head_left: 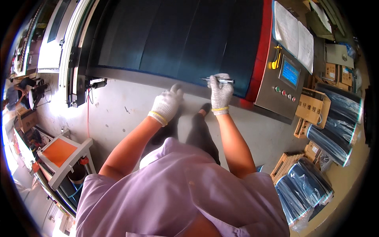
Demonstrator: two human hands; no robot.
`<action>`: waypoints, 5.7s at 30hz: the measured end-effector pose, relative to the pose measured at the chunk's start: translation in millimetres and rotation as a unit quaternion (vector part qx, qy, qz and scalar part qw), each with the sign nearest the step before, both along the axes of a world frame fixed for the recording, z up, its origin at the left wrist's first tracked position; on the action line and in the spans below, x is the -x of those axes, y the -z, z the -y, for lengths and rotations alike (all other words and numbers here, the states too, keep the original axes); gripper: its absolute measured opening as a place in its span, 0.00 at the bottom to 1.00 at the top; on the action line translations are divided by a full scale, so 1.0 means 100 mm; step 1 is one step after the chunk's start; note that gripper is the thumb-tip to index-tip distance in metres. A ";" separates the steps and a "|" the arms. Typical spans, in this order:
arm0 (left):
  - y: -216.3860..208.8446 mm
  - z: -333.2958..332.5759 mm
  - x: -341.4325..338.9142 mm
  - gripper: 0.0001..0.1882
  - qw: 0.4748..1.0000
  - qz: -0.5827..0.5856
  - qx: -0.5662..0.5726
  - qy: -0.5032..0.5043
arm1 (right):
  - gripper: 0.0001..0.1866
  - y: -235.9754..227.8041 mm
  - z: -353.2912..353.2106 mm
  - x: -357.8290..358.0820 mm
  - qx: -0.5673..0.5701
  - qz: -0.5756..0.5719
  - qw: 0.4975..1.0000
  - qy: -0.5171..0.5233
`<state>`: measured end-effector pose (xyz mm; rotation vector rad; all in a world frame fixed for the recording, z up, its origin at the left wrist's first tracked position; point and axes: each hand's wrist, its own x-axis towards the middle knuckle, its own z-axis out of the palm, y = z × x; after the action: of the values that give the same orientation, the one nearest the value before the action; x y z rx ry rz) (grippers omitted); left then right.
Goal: The person places a large solar panel onto a cutting machine and operates the control panel to cut the panel. They then remove the cut section, mark the remaining panel with a marker, and place the piece on a nearby table.
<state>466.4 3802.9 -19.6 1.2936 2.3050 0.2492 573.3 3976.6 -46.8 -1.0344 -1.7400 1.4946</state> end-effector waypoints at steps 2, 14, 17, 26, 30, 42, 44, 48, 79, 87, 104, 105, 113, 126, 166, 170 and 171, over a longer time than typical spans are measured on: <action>-0.03 -0.16 0.05 0.09 1.000 0.015 0.004 0.021 | 0.05 0.13 0.04 0.07 -0.010 0.018 1.000 -0.005; 0.22 -0.27 0.07 0.15 0.997 -0.025 0.043 0.054 | 0.05 0.03 0.04 0.20 -0.114 0.088 0.988 -0.046; 0.25 -0.27 0.07 0.15 0.997 -0.028 0.043 0.055 | 0.04 0.02 -0.01 0.19 -0.116 0.121 0.981 -0.096; 0.16 -0.59 0.25 0.13 0.999 -0.024 0.023 0.037 | 0.06 -0.36 -0.92 -0.13 0.028 -0.001 0.998 0.053; 0.13 -1.42 0.51 0.10 0.993 -0.002 -0.118 -0.022 | 0.06 -1.32 -2.51 0.21 -0.134 -0.085 0.978 0.135; 0.68 -3.46 0.55 0.19 0.947 -0.123 -0.285 0.078 | 0.06 -0.13 -6.16 2.47 -0.109 -0.140 0.980 0.095; 0.63 -3.45 0.53 0.19 0.950 -0.125 -0.272 0.085 | 0.06 0.13 -6.26 2.72 -0.072 -0.148 0.982 0.093; 0.60 -3.49 0.54 0.21 0.954 -0.108 -0.261 0.098 | 0.08 0.47 -6.57 3.06 -0.037 -0.167 0.981 0.089; -0.01 -3.28 -0.43 0.15 0.970 0.193 -0.100 -0.112 | 0.11 -0.61 -2.82 -0.66 0.084 -0.118 0.989 -0.016; -0.57 -2.63 -0.79 0.19 0.901 0.391 -0.177 -0.065 | 0.13 -1.16 -1.94 -1.05 0.085 -0.124 0.989 0.006; -0.58 -2.00 -1.25 0.19 0.870 0.467 -0.137 0.080 | 0.06 -1.26 -1.07 -2.06 0.090 -0.019 0.994 0.061; -0.49 -2.02 -1.33 0.20 0.898 0.417 -0.107 0.091 | 0.06 -1.26 -1.13 -2.23 0.086 -0.020 0.994 0.070; 0.11 -2.68 -2.25 0.15 0.958 0.246 -0.069 0.130 | 0.06 -1.51 -1.62 -3.60 0.039 0.015 0.972 0.231; 0.76 -4.17 -3.99 0.14 0.988 -0.095 -0.050 -0.111 | 0.10 -1.66 -3.02 -7.45 0.029 -0.041 0.921 0.386; -1.68 -4.78 -6.09 0.16 0.870 0.248 -0.221 -0.363 | 0.05 -1.74 -4.68 -5.43 0.130 -0.127 0.885 -0.429; -1.08 -3.86 -5.96 0.22 0.829 0.176 -0.267 -0.459 | 0.10 -1.26 -4.34 -4.36 -0.321 -0.029 0.862 -0.392; -1.10 -3.62 -5.87 0.21 0.803 0.226 -0.277 -0.476 | 0.11 -0.85 -4.41 -3.99 -0.311 0.000 0.863 -0.398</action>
<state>1053.2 4165.4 90.9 0.0683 2.2863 1.4686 972.6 4418.0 38.1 0.0574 -2.5658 1.1580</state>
